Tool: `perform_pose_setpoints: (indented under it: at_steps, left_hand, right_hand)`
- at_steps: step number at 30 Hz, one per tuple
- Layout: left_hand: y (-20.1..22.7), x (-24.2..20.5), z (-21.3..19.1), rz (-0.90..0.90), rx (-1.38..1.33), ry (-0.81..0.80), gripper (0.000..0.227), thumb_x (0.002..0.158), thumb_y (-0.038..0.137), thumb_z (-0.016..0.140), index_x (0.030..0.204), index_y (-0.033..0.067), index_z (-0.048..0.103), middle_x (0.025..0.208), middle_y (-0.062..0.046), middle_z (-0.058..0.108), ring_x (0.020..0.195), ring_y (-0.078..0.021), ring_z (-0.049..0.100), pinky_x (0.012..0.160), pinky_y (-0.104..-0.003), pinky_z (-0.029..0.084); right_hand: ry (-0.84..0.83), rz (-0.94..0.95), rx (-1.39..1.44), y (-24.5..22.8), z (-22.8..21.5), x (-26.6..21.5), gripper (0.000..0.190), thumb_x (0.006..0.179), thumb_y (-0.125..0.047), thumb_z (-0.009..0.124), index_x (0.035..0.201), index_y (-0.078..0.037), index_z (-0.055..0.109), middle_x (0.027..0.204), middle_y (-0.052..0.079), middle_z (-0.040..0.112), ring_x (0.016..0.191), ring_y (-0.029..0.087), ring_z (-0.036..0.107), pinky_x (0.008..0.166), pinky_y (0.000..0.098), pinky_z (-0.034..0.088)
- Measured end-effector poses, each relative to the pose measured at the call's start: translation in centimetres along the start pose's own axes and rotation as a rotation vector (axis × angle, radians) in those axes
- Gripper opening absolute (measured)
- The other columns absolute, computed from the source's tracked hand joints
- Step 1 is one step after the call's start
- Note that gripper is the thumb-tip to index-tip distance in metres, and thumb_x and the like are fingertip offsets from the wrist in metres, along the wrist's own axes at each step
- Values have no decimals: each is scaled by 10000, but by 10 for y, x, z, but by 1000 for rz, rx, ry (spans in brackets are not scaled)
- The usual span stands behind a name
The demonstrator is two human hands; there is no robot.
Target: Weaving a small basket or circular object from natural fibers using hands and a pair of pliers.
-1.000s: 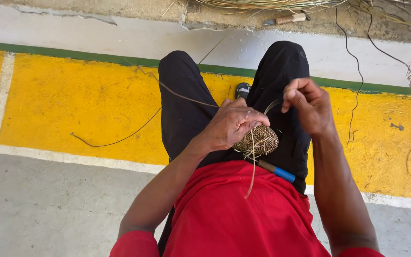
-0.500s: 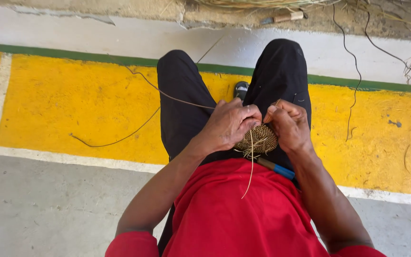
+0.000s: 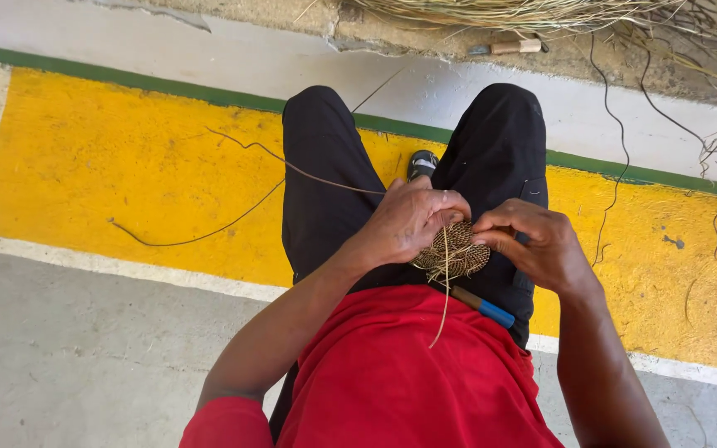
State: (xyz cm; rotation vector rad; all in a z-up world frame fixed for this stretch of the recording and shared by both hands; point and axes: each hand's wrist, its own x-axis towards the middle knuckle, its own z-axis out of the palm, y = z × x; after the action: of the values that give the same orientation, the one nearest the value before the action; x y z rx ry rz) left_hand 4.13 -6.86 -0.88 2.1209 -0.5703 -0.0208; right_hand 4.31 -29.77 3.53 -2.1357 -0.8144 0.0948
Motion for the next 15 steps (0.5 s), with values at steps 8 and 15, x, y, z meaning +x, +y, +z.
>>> perform_pose_setpoints:
  at_steps: [8, 15]
  left_hand:
    - [-1, -6, -2, 20, -54, -32, 241, 936, 80, 630, 1105, 211, 740, 827, 43, 699, 834, -170, 568, 843, -373, 384]
    - [-2, -5, 1, 16, -25, -25, 263, 919, 59, 632, 1099, 212, 748, 838, 44, 715, 836, -176, 568, 851, -381, 389]
  right_hand:
    - [30, -82, -351, -18, 5, 1, 172, 813, -84, 839, 895, -44, 693, 814, 53, 698, 730, 155, 704, 626, 322, 579]
    - [30, -165, -488, -19, 6, 5, 167, 813, -90, 845, 872, -70, 690, 772, 30, 660, 707, 157, 670, 603, 329, 546]
